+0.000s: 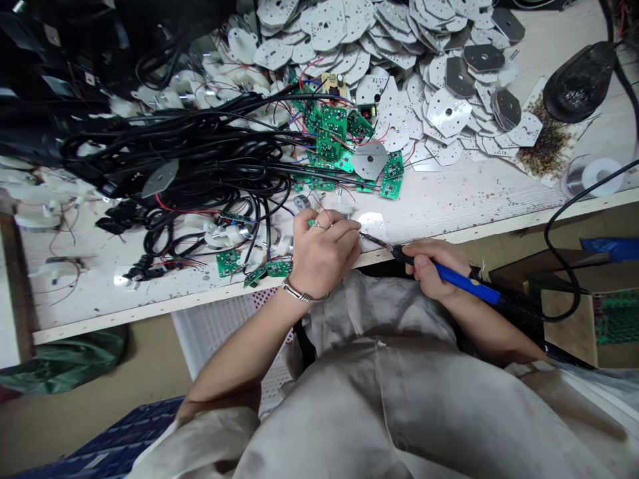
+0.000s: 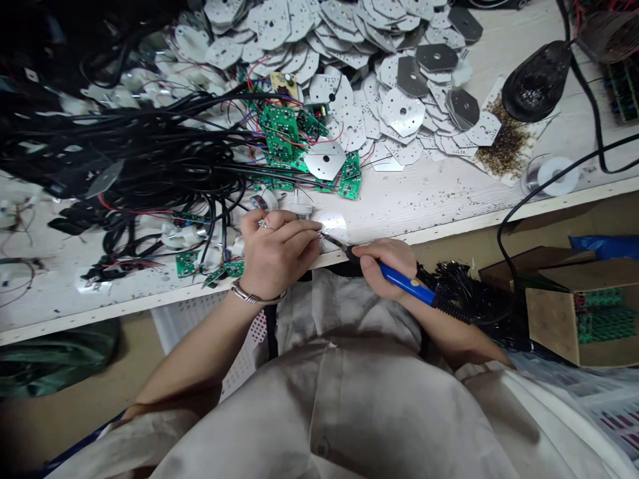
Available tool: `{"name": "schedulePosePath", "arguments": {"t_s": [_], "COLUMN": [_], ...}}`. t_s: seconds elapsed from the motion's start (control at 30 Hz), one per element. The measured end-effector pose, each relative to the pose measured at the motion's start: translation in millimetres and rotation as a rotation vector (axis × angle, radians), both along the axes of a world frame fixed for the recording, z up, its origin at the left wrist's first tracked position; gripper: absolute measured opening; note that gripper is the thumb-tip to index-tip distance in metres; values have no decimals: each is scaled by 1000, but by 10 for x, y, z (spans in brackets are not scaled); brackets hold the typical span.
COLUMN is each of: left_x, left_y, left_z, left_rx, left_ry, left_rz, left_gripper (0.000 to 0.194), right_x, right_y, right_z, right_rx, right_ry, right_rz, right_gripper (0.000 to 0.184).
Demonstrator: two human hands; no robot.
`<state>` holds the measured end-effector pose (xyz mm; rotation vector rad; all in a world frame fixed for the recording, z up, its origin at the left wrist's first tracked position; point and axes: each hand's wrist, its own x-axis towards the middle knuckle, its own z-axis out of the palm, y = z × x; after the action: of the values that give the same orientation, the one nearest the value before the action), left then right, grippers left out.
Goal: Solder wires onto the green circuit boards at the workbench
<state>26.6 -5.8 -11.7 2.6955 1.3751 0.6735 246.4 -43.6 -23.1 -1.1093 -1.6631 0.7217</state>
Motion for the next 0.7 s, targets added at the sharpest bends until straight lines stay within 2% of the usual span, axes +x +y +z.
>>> {"name": "schedulePosePath", "arguments": {"t_s": [0.13,0.4,0.6,0.7], "left_x": [2,11,6,4], "left_y": [4,3,-2,1], "left_z": [18,29,34,35], "left_rx": [14,66,-17,-40], "left_ry": [23,34,13,-6], "left_rz": [-5,-13,-4,-4], "left_gripper": [14,13,13,13], "right_x": [4,-8,-17,-22], "right_y": [6,-78,-50,-25], "right_z": [-3,-130,-73,-42], "right_rx": [34,-40,-26,-14], "right_ry": [5,143,108,79], "right_rz": [11,-97,-84,-31], "right_gripper": [17,18,20,18]}}
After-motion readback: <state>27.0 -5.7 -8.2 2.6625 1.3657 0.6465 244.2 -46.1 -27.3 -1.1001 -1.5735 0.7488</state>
